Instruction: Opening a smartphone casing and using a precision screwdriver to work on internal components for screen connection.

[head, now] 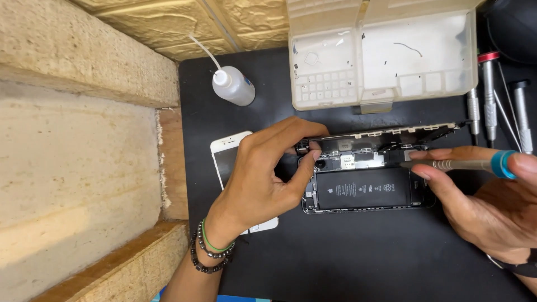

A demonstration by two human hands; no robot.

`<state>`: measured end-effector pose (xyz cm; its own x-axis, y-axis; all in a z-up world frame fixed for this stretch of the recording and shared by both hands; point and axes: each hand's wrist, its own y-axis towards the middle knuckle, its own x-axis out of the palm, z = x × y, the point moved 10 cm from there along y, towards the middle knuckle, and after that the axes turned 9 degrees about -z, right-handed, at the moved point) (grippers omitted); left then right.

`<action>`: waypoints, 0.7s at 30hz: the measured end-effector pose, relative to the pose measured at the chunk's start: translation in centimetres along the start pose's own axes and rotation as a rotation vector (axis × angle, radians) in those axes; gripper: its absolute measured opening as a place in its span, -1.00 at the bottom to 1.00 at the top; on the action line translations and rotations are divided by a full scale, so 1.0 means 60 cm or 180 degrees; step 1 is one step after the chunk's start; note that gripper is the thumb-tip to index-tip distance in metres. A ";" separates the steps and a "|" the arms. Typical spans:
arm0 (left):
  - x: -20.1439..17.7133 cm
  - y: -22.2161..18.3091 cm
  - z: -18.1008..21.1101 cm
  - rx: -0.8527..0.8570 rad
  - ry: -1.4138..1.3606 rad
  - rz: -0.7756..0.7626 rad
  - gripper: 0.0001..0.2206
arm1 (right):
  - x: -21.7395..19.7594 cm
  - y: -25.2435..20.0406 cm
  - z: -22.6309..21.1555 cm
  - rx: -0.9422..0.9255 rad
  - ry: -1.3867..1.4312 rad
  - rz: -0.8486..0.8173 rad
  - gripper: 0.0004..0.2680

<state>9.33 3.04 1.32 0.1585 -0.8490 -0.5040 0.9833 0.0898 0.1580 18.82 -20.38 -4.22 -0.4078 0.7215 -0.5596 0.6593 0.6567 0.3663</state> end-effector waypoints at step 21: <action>0.000 0.000 0.003 0.0098 -0.0020 -0.0016 -0.90 | 0.004 -0.017 0.048 -0.0102 -0.0174 -0.0453 -0.87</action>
<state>9.32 2.93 1.50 0.1530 -0.8526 -0.4997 0.9809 0.0696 0.1815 19.88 -21.50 -6.86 -0.4600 0.6082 -0.6469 0.5764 0.7587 0.3035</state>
